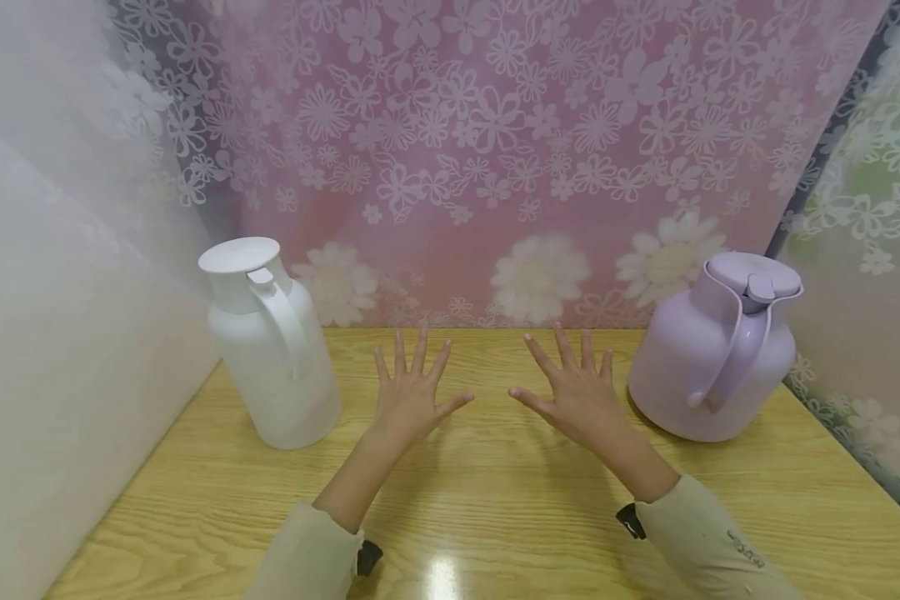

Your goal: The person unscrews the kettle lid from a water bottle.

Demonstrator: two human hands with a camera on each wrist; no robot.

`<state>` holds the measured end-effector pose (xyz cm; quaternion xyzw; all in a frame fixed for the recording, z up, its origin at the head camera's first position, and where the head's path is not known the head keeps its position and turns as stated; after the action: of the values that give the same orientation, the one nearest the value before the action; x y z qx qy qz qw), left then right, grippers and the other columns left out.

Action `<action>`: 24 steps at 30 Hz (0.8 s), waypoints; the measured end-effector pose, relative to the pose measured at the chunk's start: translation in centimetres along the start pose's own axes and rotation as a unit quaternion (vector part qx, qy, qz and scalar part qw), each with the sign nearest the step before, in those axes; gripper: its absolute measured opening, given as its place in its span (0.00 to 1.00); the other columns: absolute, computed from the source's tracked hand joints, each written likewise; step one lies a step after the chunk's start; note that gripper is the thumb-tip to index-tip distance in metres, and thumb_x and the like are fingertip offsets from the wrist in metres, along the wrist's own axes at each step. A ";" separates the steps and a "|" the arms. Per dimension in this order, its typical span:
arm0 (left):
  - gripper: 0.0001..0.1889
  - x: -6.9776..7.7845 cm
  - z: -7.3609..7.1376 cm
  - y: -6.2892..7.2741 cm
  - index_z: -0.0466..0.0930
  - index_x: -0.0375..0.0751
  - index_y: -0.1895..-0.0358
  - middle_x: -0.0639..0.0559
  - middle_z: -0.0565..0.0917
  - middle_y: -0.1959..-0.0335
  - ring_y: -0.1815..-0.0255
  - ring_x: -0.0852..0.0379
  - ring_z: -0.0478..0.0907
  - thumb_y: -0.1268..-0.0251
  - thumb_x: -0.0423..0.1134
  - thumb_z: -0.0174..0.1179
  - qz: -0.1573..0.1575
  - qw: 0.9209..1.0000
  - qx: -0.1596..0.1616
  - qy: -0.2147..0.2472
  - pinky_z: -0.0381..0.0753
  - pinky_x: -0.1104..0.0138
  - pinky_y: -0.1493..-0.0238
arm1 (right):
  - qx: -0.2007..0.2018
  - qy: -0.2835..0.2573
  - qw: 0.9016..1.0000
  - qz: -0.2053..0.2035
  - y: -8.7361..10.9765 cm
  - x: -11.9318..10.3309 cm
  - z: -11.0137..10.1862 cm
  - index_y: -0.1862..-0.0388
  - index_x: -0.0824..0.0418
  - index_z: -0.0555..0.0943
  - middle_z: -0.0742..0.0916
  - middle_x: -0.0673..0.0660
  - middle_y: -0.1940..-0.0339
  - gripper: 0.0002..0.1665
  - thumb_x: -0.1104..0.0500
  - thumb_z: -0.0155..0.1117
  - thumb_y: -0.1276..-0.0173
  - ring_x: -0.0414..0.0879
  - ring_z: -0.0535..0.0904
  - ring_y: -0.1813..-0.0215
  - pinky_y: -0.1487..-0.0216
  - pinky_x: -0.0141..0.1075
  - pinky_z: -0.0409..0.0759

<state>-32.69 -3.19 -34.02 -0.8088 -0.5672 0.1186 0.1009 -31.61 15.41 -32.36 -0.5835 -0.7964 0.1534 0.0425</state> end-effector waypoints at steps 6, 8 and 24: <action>0.45 0.3 -2.3 0.3 0.42 0.54 0.27 0.41 0.37 0.28 0.34 0.35 0.20 0.43 0.74 0.37 0.005 0.999 0.049 -0.009 0.33 0.37 0.40 | 0.014 -0.001 1.000 -0.008 -0.3 -0.6 -0.6 0.26 0.46 0.50 0.46 0.63 0.27 0.49 0.25 0.42 0.41 0.65 0.29 0.32 0.43 0.69 0.37; 0.45 0.3 -3.7 0.6 0.43 0.54 0.27 0.40 0.37 0.28 0.33 0.35 0.21 0.44 0.75 0.35 0.012 0.997 0.078 -0.019 0.35 0.37 0.40 | 0.020 0.002 1.000 -0.013 -0.5 -1.0 -0.9 0.26 0.46 0.49 0.46 0.63 0.27 0.49 0.24 0.41 0.41 0.64 0.27 0.32 0.42 0.68 0.37; 0.41 -6.3 -13.6 7.0 0.38 0.57 0.27 0.41 0.36 0.28 0.31 0.36 0.31 0.40 0.73 0.25 -0.009 0.938 0.342 0.050 0.30 0.40 0.39 | 0.089 -0.061 0.990 -0.090 -3.3 -6.6 -3.5 0.26 0.41 0.47 0.44 0.55 0.26 0.47 0.25 0.42 0.40 0.61 0.33 0.29 0.38 0.63 0.38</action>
<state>-24.36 -11.83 -22.66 -0.7251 -0.4939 0.2637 0.4009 -31.69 9.00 -27.35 -0.4926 -0.8300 0.2546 0.0594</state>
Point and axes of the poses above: each hand's wrist, its own y-axis away from the middle knuckle, its own z-axis out of the palm, x = y × z, the point moved 9 cm from there along -y, towards the middle knuckle
